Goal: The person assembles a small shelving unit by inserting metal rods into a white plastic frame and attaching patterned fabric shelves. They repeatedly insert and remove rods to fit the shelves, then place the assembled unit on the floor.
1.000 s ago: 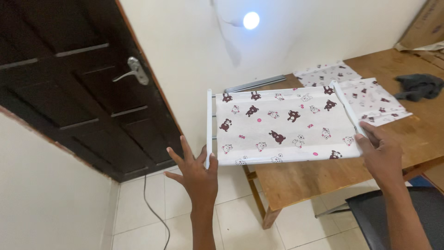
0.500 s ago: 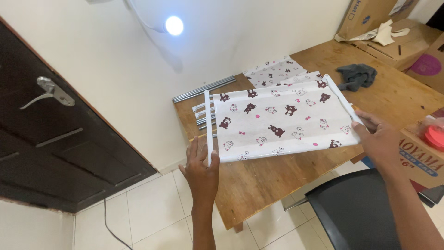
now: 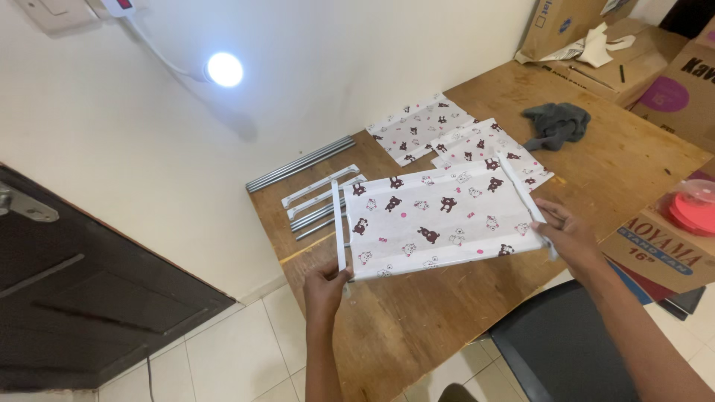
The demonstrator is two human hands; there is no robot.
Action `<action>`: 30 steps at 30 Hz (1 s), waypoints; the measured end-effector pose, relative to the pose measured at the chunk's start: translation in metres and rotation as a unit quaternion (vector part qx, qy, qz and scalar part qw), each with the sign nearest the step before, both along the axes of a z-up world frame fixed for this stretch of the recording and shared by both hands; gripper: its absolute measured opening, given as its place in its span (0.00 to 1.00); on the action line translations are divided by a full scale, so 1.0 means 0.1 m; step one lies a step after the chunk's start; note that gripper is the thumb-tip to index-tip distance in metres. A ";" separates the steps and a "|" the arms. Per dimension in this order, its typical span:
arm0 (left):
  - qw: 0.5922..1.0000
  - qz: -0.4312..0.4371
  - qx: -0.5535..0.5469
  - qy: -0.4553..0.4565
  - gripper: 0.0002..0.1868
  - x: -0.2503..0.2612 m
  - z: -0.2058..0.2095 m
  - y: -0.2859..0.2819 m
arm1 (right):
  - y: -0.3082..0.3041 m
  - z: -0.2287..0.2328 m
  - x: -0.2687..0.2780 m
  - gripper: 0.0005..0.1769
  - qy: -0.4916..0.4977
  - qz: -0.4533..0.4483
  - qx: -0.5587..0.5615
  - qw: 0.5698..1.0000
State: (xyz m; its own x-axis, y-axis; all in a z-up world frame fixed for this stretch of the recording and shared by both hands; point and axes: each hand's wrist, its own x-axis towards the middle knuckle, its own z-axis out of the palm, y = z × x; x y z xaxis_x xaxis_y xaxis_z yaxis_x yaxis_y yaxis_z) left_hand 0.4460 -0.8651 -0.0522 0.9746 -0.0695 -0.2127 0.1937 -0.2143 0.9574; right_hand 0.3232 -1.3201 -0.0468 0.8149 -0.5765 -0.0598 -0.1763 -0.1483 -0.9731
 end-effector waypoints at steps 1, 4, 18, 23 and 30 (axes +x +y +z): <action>1.000 0.002 0.027 0.013 0.20 0.07 -0.12 -0.01 | -0.07 -0.10 0.05 0.36 0.022 0.006 0.019 1.000; 0.998 -0.033 0.032 0.033 0.19 0.21 -0.50 -0.01 | -0.23 -0.47 0.17 0.40 0.083 0.012 0.024 0.996; 0.987 0.081 0.039 0.134 0.24 0.21 -1.78 -0.29 | -0.95 -1.60 1.30 0.39 0.129 0.217 -0.067 0.965; 0.980 0.150 0.011 0.133 0.21 0.00 -1.91 -0.52 | -1.05 -1.73 1.53 0.40 0.121 0.253 -0.138 0.950; 0.978 0.163 0.011 0.133 0.18 -0.12 -1.89 -0.64 | -1.12 -1.87 1.72 0.40 0.135 0.256 -0.144 0.946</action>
State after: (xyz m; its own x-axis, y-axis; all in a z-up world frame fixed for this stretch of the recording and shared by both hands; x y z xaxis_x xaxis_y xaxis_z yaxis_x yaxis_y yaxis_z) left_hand 0.4342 -0.9287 -0.2411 0.8541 0.2427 -0.4600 0.4968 -0.1189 0.8597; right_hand 0.4956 -1.4324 -0.2339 0.9695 -0.1337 -0.2053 -0.2450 -0.5343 -0.8091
